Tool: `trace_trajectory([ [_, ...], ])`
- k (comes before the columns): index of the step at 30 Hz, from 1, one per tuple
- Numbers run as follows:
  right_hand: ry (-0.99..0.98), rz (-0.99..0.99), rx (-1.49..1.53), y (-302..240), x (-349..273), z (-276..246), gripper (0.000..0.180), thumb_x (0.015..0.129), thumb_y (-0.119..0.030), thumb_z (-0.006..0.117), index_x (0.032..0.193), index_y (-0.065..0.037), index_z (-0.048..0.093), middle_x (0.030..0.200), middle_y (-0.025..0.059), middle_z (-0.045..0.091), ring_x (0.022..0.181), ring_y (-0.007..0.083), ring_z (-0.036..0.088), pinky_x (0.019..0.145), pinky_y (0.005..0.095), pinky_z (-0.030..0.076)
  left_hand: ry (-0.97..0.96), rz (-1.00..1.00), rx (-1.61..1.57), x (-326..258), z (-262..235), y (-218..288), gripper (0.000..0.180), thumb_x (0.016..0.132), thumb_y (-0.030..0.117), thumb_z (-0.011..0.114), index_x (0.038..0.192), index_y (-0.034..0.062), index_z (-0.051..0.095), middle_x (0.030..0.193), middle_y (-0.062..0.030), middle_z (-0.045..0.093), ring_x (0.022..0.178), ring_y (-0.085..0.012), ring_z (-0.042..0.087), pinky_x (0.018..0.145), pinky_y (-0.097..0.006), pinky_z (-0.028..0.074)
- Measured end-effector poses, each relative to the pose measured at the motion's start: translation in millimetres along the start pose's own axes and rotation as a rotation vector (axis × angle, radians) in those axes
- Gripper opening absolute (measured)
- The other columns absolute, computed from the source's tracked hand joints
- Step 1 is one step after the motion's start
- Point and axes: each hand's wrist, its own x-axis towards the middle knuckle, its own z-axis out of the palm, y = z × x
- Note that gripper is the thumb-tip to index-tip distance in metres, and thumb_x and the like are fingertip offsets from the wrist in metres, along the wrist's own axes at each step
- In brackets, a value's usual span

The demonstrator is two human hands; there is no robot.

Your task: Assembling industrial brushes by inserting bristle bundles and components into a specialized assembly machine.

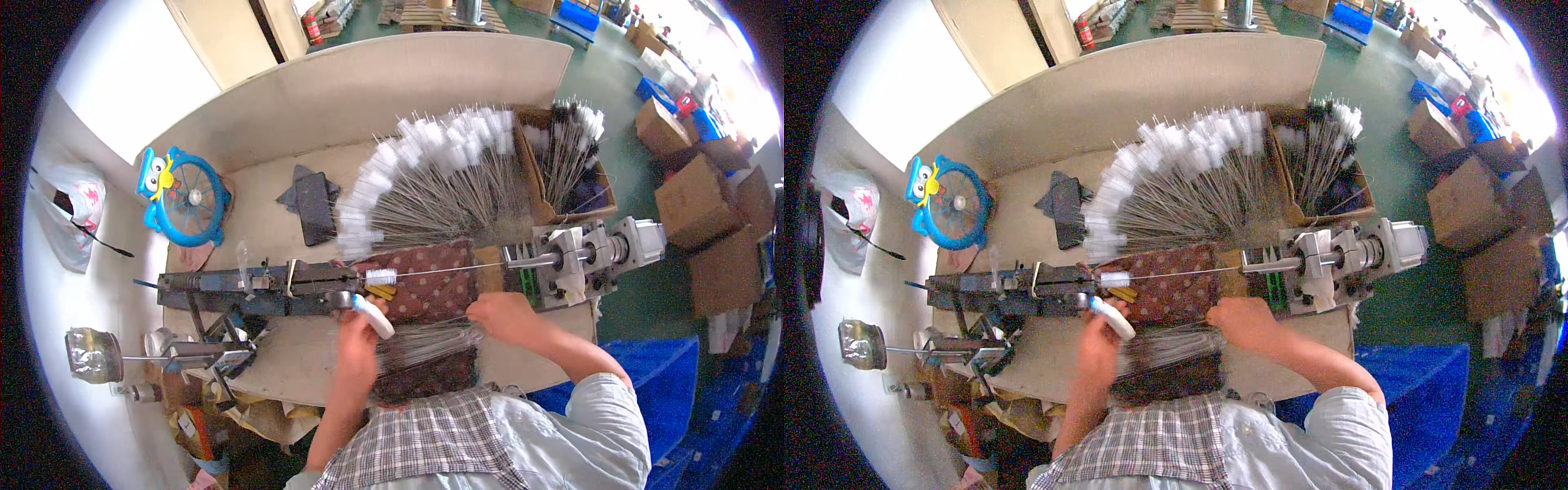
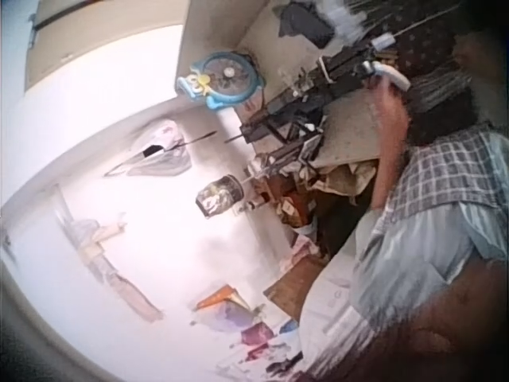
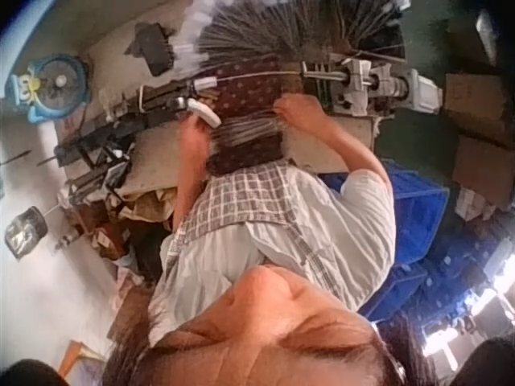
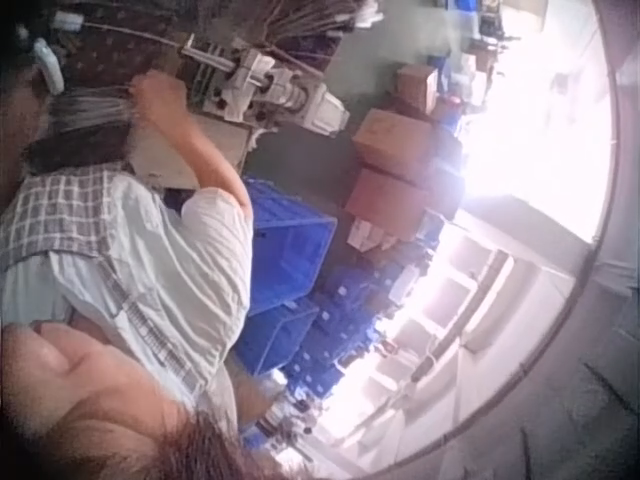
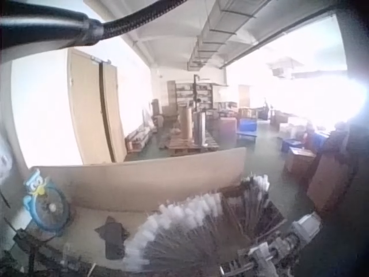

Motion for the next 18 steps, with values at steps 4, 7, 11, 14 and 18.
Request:
trace_trajectory([
  [4, -0.014, -0.019, -0.146, -10, -4, -3, 0.015, 0.072, -0.011, 0.057, 0.087, -0.01, 0.06, 0.082, 0.0095, 0.058, 0.079, 0.03, 0.062, 0.063, 0.0436, 0.051, 0.116, -0.25, -0.195, -8, 59, 17, 0.021, 0.085, 0.027, 0.057, 0.088, 0.0063, 0.053, 0.064, -0.002, 0.053, 0.06, -0.014, 0.051, 0.059, -0.029, 0.042],
  [7, 0.021, -0.037, -0.162, -14, -15, -3, 0.018, 0.072, -0.008, 0.056, 0.089, -0.008, 0.056, 0.081, 0.0102, 0.055, 0.075, 0.0306, 0.06, 0.061, 0.0421, 0.05, -0.242, -0.31, -0.839, -37, 50, 84, 0.036, 0.088, 0.041, 0.05, 0.09, 0.0055, 0.056, 0.059, 0.0015, 0.048, 0.049, -0.0106, 0.044, 0.055, -0.029, 0.041],
  [11, 0.037, -0.05, -0.22, -28, -10, -16, 0.016, 0.07, -0.005, 0.056, 0.086, -0.005, 0.051, 0.083, 0.0118, 0.052, 0.074, 0.0315, 0.058, 0.062, 0.0392, 0.049, -0.152, -0.275, -0.599, -43, 11, 84, 0.044, 0.09, 0.046, 0.043, 0.089, 0.0047, 0.057, 0.06, 0.0001, 0.049, 0.044, -0.0115, 0.042, 0.051, -0.027, 0.041],
  [14, -0.005, -0.12, -0.346, -30, -19, -36, 0.02, 0.068, -0.004, 0.056, 0.088, -0.004, 0.052, 0.085, 0.0113, 0.052, 0.076, 0.0309, 0.057, 0.064, 0.0379, 0.049, -0.002, -0.154, -0.432, -53, 2, 71, 0.044, 0.092, 0.042, 0.039, 0.086, 0.0028, 0.057, 0.064, -0.0043, 0.055, 0.047, -0.0133, 0.046, 0.053, -0.026, 0.043],
  [18, 0.372, -0.055, -0.381, -14, -37, -109, 0.025, 0.073, -0.003, 0.054, 0.098, -0.002, 0.058, 0.08, 0.0123, 0.054, 0.074, 0.0294, 0.058, 0.063, 0.0356, 0.049, -0.524, -0.386, -0.031, -57, 9, 80, 0.034, 0.093, 0.031, 0.044, 0.088, 0.0009, 0.058, 0.073, -0.0081, 0.06, 0.055, -0.0141, 0.053, 0.057, -0.028, 0.047],
])
